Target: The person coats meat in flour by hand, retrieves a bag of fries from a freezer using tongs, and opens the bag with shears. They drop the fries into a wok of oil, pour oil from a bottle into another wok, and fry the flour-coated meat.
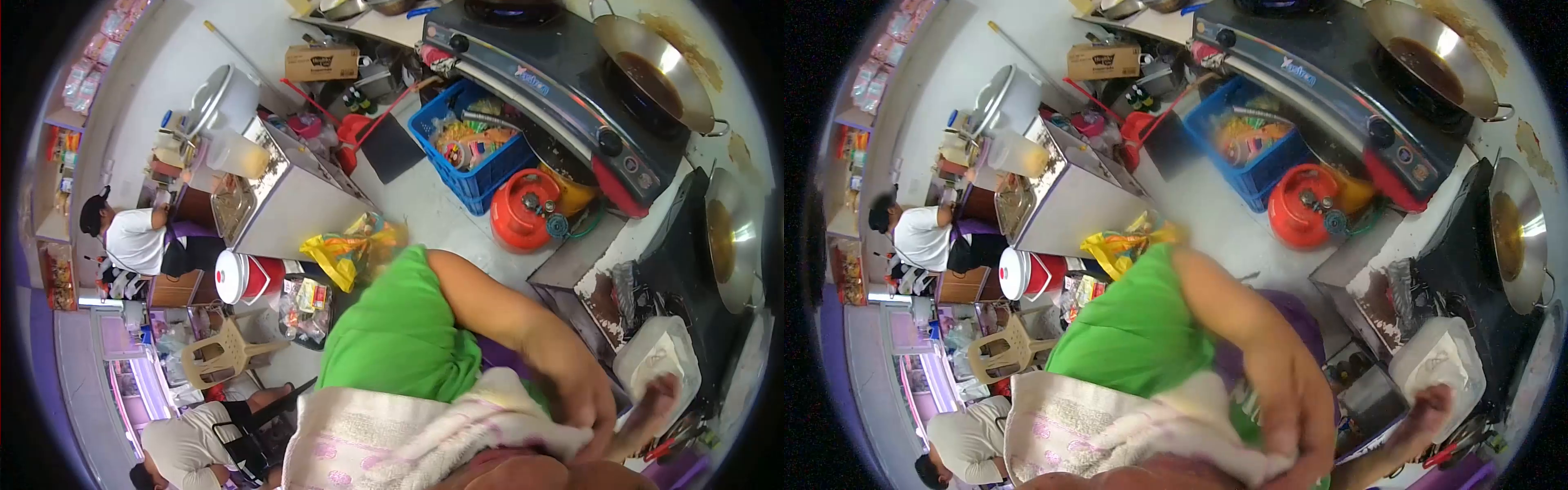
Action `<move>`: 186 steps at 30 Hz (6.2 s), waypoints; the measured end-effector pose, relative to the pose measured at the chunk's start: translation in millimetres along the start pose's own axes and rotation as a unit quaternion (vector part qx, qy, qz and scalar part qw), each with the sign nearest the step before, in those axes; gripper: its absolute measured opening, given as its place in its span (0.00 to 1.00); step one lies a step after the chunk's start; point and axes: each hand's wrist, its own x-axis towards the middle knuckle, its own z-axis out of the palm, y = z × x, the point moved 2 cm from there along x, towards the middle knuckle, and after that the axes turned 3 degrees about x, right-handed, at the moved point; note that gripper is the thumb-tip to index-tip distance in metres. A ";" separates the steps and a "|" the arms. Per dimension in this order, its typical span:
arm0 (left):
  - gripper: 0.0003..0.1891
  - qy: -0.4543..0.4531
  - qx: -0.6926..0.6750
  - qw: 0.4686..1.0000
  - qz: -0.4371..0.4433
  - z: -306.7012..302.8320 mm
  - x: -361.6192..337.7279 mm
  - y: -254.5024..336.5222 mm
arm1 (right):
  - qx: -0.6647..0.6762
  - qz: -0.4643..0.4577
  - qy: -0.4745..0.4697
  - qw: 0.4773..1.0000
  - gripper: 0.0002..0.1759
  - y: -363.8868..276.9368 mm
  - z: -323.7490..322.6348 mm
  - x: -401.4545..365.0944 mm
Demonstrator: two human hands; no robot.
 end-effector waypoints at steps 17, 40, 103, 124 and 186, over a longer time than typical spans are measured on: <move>0.05 0.412 0.581 0.660 0.240 108.1 -191.4 17.0 | 0.211 -0.347 -0.648 0.645 0.05 -105.5 362.6 13.7; 0.13 0.906 0.228 0.346 -0.081 1.9 -582.2 21.5 | -0.081 0.356 -0.264 0.893 0.17 415.3 783.6 162.8; 0.12 0.870 0.212 0.398 -0.199 -86.4 -806.0 -134.4 | -0.119 0.302 -0.148 0.934 0.09 497.8 737.4 187.4; 0.17 0.641 0.645 0.293 -0.294 -331.4 -789.8 118.6 | -0.065 0.267 -0.226 0.934 0.20 484.0 727.4 228.3; 0.22 0.759 0.573 0.225 -0.213 -347.5 -803.0 114.4 | 0.290 0.397 0.124 0.862 0.13 379.6 757.8 211.5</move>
